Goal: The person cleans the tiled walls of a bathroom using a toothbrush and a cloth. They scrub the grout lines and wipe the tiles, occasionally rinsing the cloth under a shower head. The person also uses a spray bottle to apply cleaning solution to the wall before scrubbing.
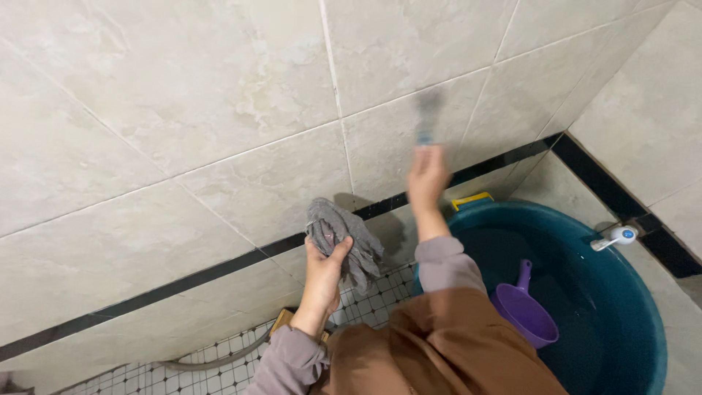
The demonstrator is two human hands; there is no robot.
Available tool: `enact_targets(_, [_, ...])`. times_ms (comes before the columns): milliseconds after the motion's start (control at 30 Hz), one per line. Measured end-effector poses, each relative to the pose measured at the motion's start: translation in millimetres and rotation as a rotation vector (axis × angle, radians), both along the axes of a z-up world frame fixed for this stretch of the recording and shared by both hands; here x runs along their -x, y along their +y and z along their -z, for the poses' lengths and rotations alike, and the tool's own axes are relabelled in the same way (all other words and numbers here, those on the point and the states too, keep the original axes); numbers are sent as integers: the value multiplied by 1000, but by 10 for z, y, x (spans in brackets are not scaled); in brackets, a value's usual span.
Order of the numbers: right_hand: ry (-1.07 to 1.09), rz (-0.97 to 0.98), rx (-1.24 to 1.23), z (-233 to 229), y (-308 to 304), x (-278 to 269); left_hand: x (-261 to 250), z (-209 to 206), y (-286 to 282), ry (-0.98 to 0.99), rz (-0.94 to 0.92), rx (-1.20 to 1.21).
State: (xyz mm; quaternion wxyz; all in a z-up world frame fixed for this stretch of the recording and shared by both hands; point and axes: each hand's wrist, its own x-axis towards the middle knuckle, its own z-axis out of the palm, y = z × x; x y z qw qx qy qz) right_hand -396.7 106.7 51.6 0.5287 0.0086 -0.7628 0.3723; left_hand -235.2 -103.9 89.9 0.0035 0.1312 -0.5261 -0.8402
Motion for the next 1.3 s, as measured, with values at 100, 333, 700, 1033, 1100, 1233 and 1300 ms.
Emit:
enact_targets(100, [-225, 62, 567, -109, 204, 133, -11, -14, 39, -5, -7, -25])
enact_targets(333, [-159, 25, 379, -389, 321, 120, -2, -20, 192, 57, 4, 25])
enact_targets(700, [-74, 53, 231, -520, 99, 33, 66, 22, 244, 75, -27, 56])
enact_targets(1033, [-74, 63, 88, -131, -5, 11, 79, 114, 274, 66, -70, 40])
enact_targets(1100, [-10, -103, -173, -71, -245, -95, 91, 105, 267, 22, -92, 0])
enact_targets(1233, [-102, -99, -91, 46, -290, -191, 60, 164, 123, -3, -146, -14])
enact_targets(1300, [-172, 2, 127, 133, -335, -152, 54, 241, 59, 8, -182, 7])
